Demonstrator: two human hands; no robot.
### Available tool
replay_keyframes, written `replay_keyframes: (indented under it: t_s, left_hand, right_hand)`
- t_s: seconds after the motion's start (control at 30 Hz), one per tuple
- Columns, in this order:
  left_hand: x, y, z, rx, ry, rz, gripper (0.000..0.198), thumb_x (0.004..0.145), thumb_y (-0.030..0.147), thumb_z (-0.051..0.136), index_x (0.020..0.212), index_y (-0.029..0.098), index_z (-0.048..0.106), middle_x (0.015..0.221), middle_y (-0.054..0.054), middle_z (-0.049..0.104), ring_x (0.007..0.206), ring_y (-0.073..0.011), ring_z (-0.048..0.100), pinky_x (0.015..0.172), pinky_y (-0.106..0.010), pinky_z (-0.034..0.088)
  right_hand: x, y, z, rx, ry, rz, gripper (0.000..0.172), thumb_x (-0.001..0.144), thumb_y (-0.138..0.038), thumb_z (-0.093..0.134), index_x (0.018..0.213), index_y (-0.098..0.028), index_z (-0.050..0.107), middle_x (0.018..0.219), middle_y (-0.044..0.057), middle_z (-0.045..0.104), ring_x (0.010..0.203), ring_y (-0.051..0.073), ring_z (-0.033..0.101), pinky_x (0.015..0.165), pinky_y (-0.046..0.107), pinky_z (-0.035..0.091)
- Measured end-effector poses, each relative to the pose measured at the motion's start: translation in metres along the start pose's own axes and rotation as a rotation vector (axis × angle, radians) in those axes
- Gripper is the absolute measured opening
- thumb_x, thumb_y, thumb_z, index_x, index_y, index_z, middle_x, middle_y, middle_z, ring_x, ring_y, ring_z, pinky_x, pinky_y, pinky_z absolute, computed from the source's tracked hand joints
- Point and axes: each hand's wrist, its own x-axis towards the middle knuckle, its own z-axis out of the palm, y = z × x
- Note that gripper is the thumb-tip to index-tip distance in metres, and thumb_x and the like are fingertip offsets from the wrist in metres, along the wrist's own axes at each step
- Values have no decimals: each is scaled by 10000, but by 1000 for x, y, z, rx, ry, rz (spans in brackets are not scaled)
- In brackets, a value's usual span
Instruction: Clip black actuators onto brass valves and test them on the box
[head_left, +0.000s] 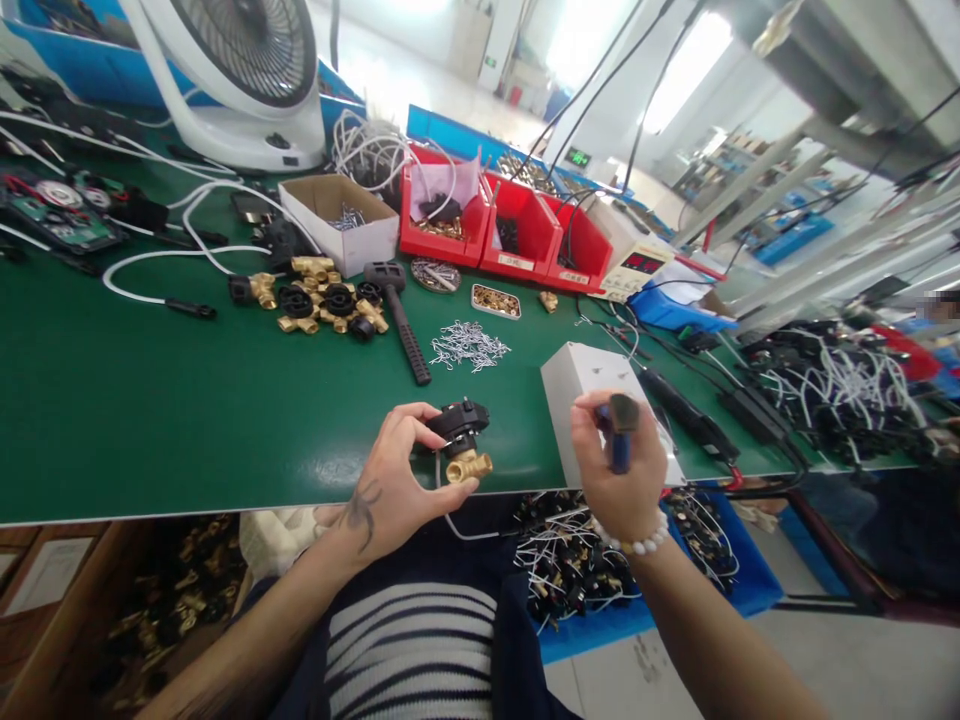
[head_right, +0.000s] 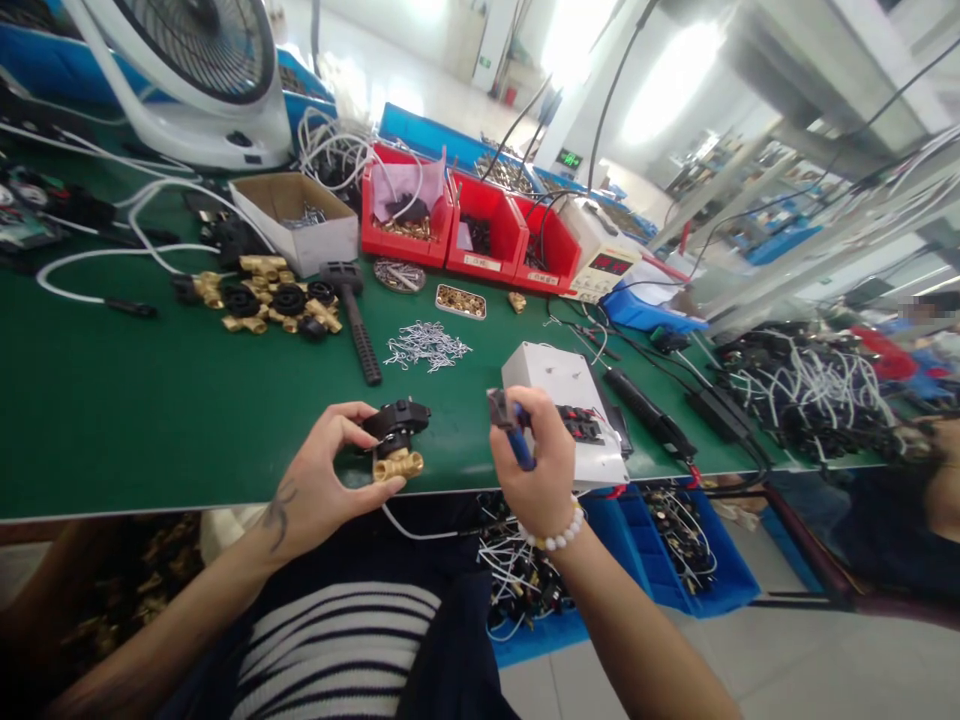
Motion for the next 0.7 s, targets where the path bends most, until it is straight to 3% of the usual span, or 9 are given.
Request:
replay_keyframes:
  t_s: [0.03, 0.13, 0.17, 0.2, 0.3, 0.37, 0.5, 0.53, 0.7]
  left_hand:
    - [0, 0, 0, 0, -1, -3, 320, 673, 298, 790, 841, 206, 534, 1142, -91, 613, 1087, -243, 624, 948, -415, 521]
    - [0, 1, 0, 4, -3, -17, 334, 662, 297, 801, 840, 207, 533, 1145, -94, 611, 1091, -253, 620, 953, -434, 516]
    - [0, 1, 0, 2, -5, -22, 334, 661, 297, 803, 840, 208, 535, 1146, -94, 611, 1091, -254, 620, 956, -439, 514]
    - [0, 1, 0, -2, -8, -24, 331, 663, 296, 803, 839, 209, 537, 1146, -93, 611, 1090, -254, 620, 960, -442, 514]
    - [0, 1, -1, -12, -17, -24, 324, 663, 301, 801, 834, 212, 541, 1148, -92, 613, 1088, -252, 619, 961, -444, 516]
    - [1, 2, -1, -10, -23, -24, 327, 658, 300, 802, 832, 214, 538, 1149, -94, 614, 1094, -254, 618, 961, -446, 518]
    - [2, 3, -1, -4, -39, -21, 333, 652, 285, 801, 833, 213, 531, 1141, -103, 616, 1099, -259, 613, 968, -455, 512]
    - [2, 3, -1, -3, -42, -17, 330, 654, 283, 799, 834, 213, 531, 1139, -105, 615, 1096, -259, 612, 967, -457, 511]
    - [1, 1, -1, 5, -45, -20, 330, 654, 288, 802, 835, 211, 536, 1158, -106, 611, 1102, -260, 606, 969, -459, 506]
  right_hand:
    - [0, 0, 1, -21, -55, -22, 192, 871, -86, 529, 1011, -214, 552, 826, 11, 598, 659, 142, 543, 606, 254, 426]
    - [0, 0, 2, -146, -446, -107, 207, 835, -35, 493, 936, -196, 576, 741, 10, 575, 579, 140, 494, 535, 261, 360]
    - [1, 0, 2, -162, -494, -113, 210, 843, -30, 484, 933, -193, 581, 742, 14, 579, 589, 143, 508, 542, 263, 368]
    - [3, -1, 0, -147, -463, -106, 205, 859, -36, 482, 947, -194, 579, 760, 18, 586, 615, 147, 530, 562, 262, 389]
    - [5, -2, -4, -28, -127, -49, 180, 903, -79, 511, 1009, -219, 550, 821, 12, 591, 683, 147, 565, 629, 257, 443]
    - [4, -2, -3, -26, -51, -50, 178, 898, -82, 515, 1003, -222, 543, 810, 9, 581, 671, 147, 559, 620, 259, 440]
    - [3, -2, 0, -188, -451, -135, 211, 845, -30, 482, 918, -200, 582, 736, 20, 576, 592, 146, 519, 541, 268, 370]
    - [4, -3, 0, -189, -472, -130, 213, 851, -31, 481, 926, -200, 587, 744, 22, 585, 592, 144, 517, 546, 267, 376]
    - [5, -4, -2, -15, -16, -53, 195, 878, -82, 521, 1006, -227, 539, 824, 18, 597, 662, 152, 540, 606, 272, 437]
